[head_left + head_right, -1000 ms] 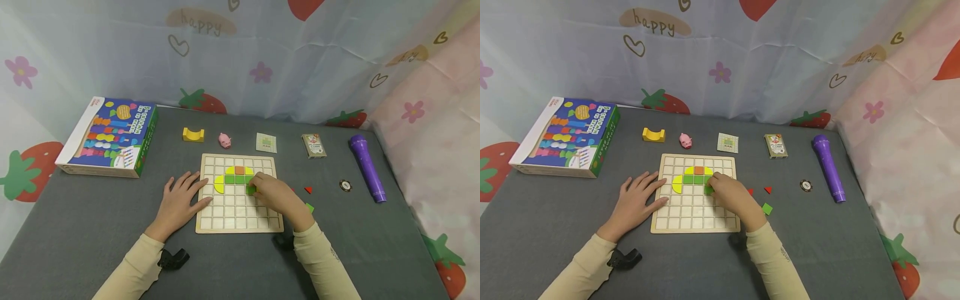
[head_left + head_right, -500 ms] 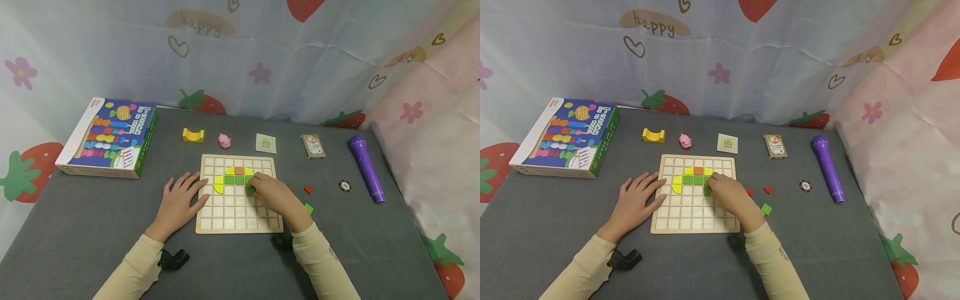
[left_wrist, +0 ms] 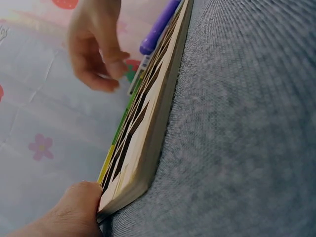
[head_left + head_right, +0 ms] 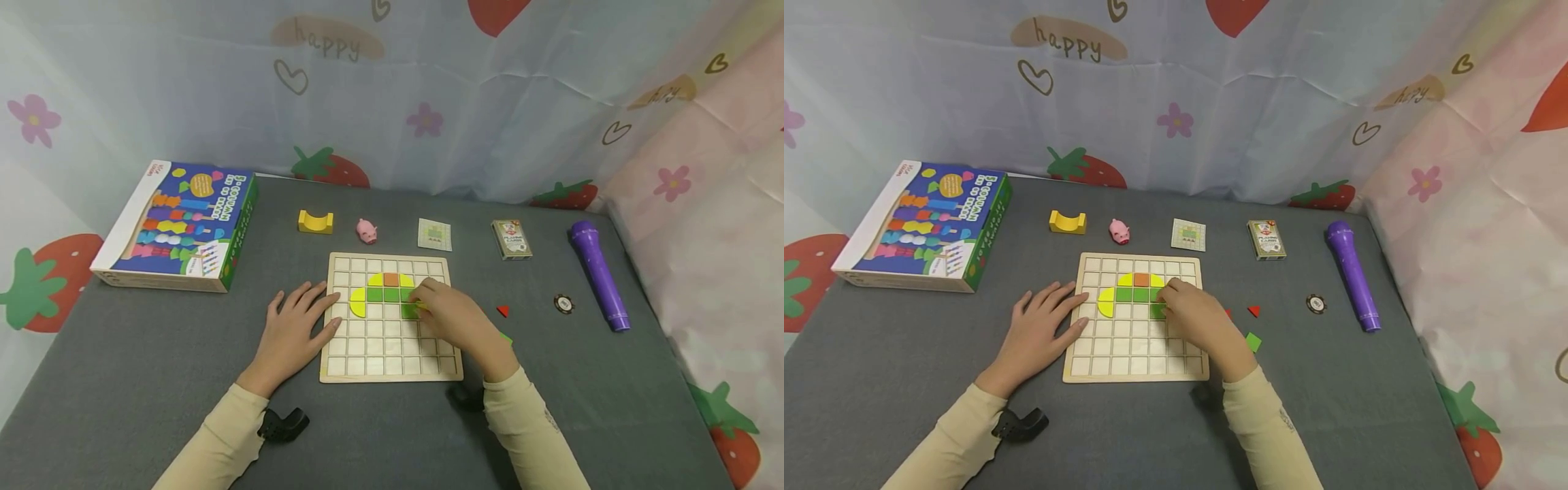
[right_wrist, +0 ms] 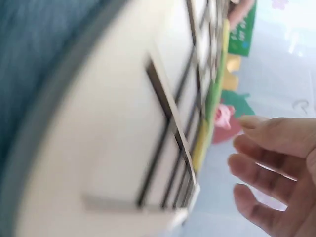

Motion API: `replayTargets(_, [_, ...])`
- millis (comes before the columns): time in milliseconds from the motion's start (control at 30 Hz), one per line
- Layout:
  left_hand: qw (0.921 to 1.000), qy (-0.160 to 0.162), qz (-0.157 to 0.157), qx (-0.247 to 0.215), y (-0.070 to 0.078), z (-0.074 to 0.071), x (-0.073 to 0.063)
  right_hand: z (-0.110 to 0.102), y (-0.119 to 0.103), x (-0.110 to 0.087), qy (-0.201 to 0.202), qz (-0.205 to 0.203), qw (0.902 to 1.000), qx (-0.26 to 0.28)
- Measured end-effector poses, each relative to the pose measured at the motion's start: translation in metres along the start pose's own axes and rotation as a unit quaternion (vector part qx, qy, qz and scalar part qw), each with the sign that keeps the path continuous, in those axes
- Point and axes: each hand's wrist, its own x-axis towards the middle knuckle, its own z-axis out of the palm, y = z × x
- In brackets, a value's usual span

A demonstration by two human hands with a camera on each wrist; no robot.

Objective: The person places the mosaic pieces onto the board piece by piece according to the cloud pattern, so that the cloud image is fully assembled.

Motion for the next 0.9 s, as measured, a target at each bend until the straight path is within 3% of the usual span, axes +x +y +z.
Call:
replayTargets(167, [1.0000,0.003,-0.001,0.002,0.000,0.001,0.000,-0.016,0.014,-0.018,0.048,0.020,0.9986,0.009])
replayTargets(267, [1.0000,0.004,0.000,0.002,0.000,0.001,0.000,-0.024,0.027,-0.034,0.054,0.045,0.9975,0.011])
replayTargets(533, [1.0000,0.009,0.000,-0.003,0.001,0.001,0.000,-0.032,0.060,-0.078,0.036,0.120,0.9916,0.029])
replayTargets(667, [0.9999,0.012,-0.001,-0.009,0.000,0.002,0.000,-0.032,0.068,-0.094,0.009,0.151,0.9877,0.039])
replayTargets(800, [0.9999,0.011,-0.002,-0.011,0.000,0.002,0.000,-0.030,0.074,-0.105,-0.018,0.163,0.9854,0.045])
replayTargets(900, [0.9999,0.009,-0.004,-0.012,0.000,0.002,0.000,-0.026,0.078,-0.110,-0.026,0.149,0.9870,0.054])
